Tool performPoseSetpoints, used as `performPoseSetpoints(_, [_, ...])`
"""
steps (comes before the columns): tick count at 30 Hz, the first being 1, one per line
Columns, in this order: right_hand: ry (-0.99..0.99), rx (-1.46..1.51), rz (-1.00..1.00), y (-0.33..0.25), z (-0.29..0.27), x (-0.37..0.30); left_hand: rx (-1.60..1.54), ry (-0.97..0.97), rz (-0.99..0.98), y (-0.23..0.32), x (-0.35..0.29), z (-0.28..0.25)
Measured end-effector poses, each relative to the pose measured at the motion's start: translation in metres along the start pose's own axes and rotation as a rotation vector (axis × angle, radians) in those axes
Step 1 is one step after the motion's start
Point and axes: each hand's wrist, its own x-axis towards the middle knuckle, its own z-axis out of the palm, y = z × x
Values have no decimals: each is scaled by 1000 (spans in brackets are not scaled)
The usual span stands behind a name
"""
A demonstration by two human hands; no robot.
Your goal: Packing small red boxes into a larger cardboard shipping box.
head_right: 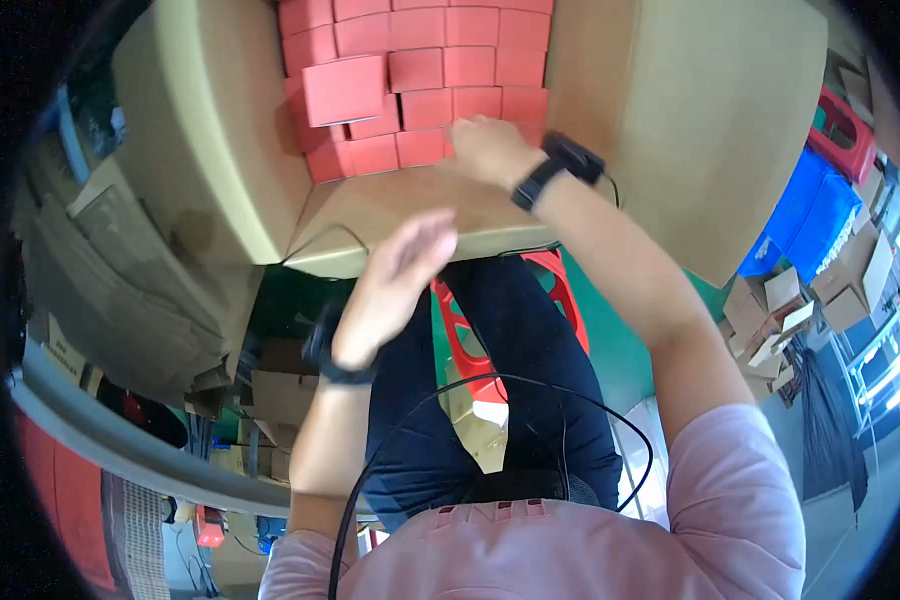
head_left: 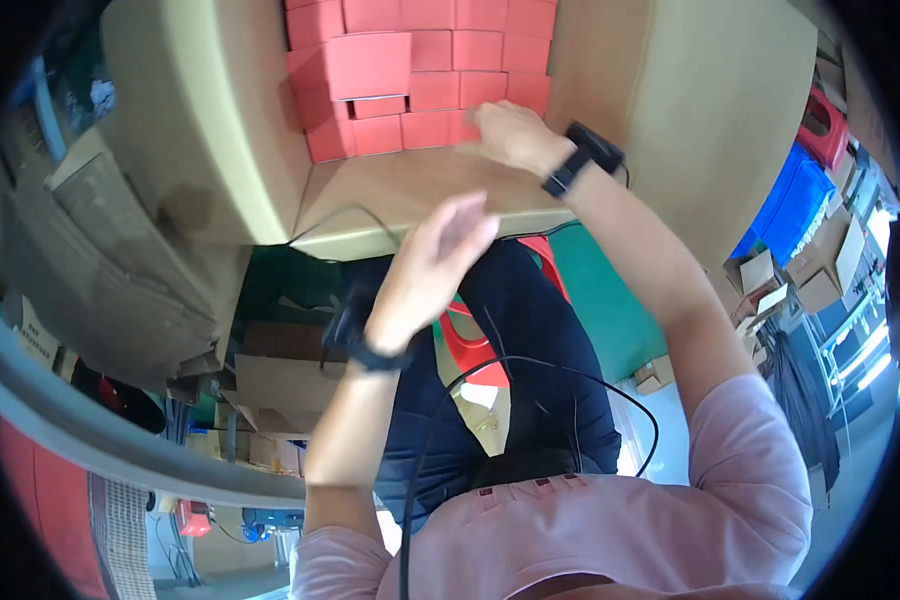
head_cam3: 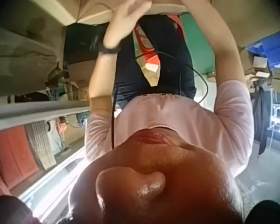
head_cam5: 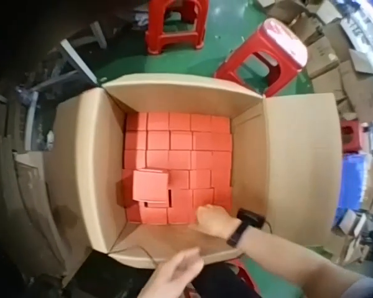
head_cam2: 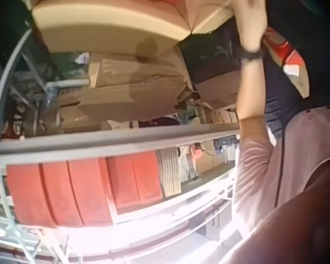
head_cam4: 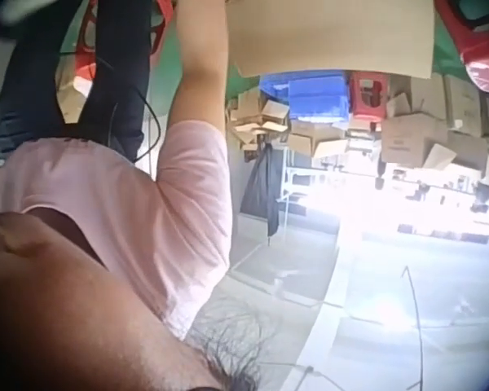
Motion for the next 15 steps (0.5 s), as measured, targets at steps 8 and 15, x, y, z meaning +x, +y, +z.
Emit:
performPoseSetpoints(8, [902, -146, -140, -110, -37, 22, 791, 239, -167, -48, -199, -16])
performPoseSetpoints(15, [822, 3, 36, -75, -32, -2, 536, 282, -233, -60, -287, -36])
